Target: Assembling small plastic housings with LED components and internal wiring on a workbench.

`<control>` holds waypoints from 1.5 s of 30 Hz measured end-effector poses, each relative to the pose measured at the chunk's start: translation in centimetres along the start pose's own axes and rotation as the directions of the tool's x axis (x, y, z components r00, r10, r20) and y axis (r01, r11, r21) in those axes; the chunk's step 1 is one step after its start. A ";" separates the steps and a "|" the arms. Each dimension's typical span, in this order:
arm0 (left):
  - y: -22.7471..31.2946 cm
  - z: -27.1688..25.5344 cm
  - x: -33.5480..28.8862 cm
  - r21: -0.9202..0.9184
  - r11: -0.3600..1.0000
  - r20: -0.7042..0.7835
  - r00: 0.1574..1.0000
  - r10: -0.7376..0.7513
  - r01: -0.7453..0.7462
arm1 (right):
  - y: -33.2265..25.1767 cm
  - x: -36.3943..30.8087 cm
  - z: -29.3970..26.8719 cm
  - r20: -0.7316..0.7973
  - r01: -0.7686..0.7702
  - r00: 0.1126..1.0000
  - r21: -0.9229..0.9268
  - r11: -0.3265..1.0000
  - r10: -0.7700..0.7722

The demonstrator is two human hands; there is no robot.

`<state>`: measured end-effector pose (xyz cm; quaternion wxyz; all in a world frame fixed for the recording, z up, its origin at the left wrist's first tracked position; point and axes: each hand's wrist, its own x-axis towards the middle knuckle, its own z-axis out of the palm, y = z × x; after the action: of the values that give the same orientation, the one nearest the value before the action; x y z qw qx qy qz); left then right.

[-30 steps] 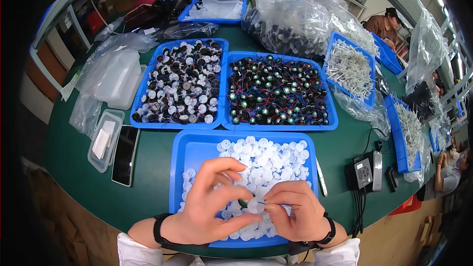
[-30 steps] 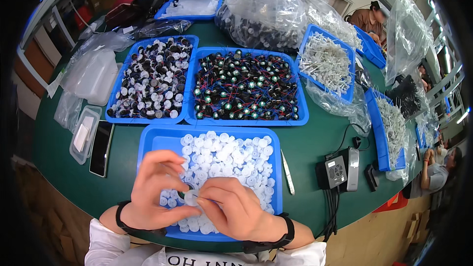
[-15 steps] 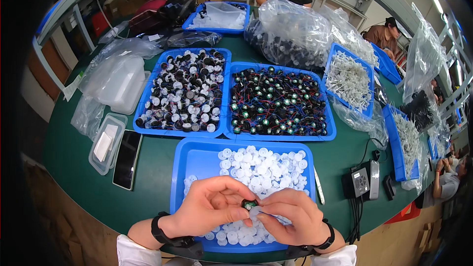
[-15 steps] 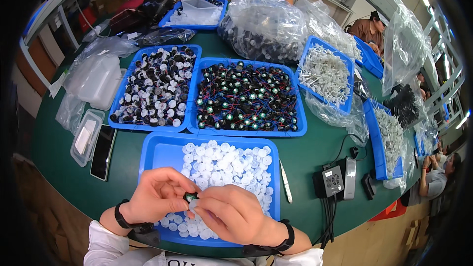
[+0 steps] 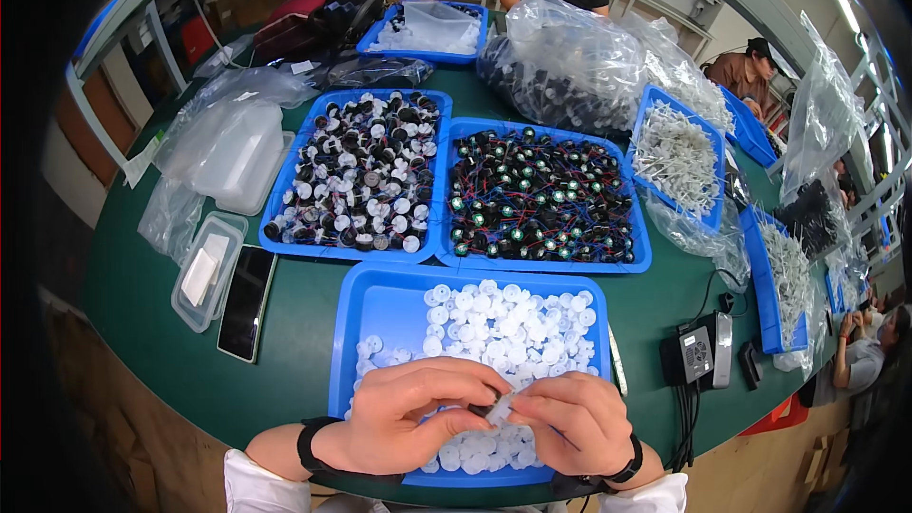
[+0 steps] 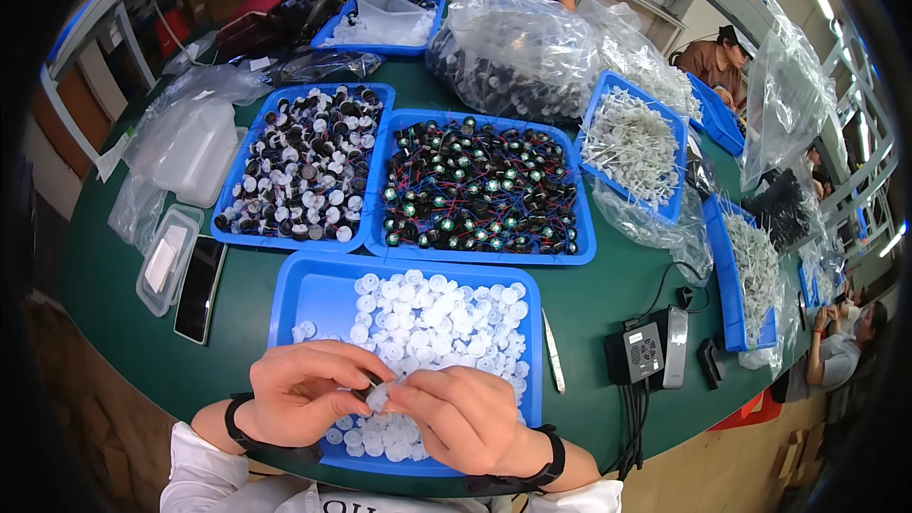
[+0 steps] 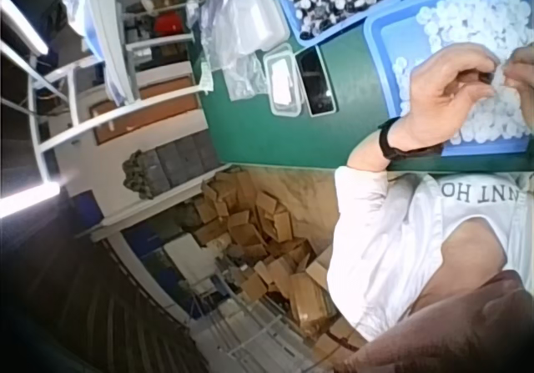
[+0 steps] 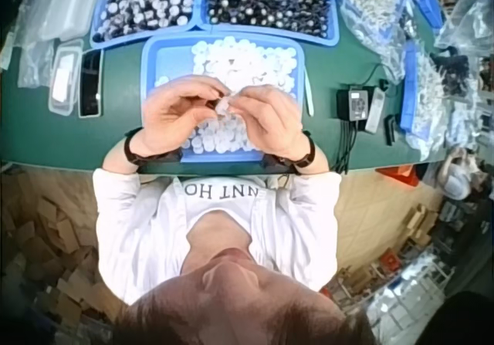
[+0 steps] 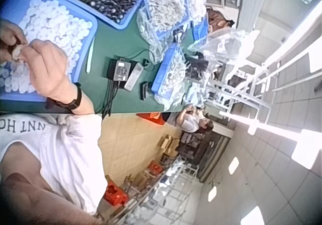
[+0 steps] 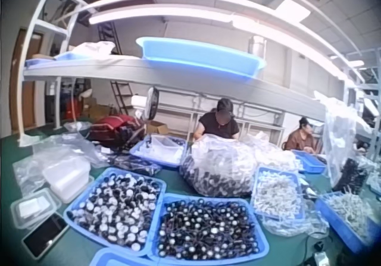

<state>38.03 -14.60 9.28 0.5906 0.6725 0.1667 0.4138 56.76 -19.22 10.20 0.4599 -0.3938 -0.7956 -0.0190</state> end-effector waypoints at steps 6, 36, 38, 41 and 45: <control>0.0 0.1 0.1 -0.379 0.893 0.043 0.969 -0.243 0.241 | -0.2 0.3 -0.1 -0.028 -0.115 0.992 0.228 0.967 0.124; 0.3 -0.1 -0.2 -0.578 0.782 0.197 0.970 -0.144 0.233 | -0.3 -0.5 0.9 -0.089 -0.115 0.978 0.528 0.841 0.190; 1.1 -0.1 0.0 -0.592 0.757 0.185 0.961 -0.205 0.275 | -0.3 0.1 0.2 0.040 -0.138 0.990 0.454 0.880 0.135; 1.8 -0.4 0.3 -0.608 0.681 0.243 0.912 -0.331 0.409 | -0.1 1.2 -0.7 0.274 -0.135 0.961 0.364 0.921 0.032; 2.0 -0.6 0.5 -0.559 0.636 0.375 0.846 -0.379 0.532 | -0.4 1.3 -1.2 0.392 -0.248 0.919 0.505 0.827 0.037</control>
<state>37.40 -14.35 11.28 0.8843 0.4050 0.1124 0.2035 57.02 -19.17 11.94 0.3965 -0.3024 -0.8070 0.3164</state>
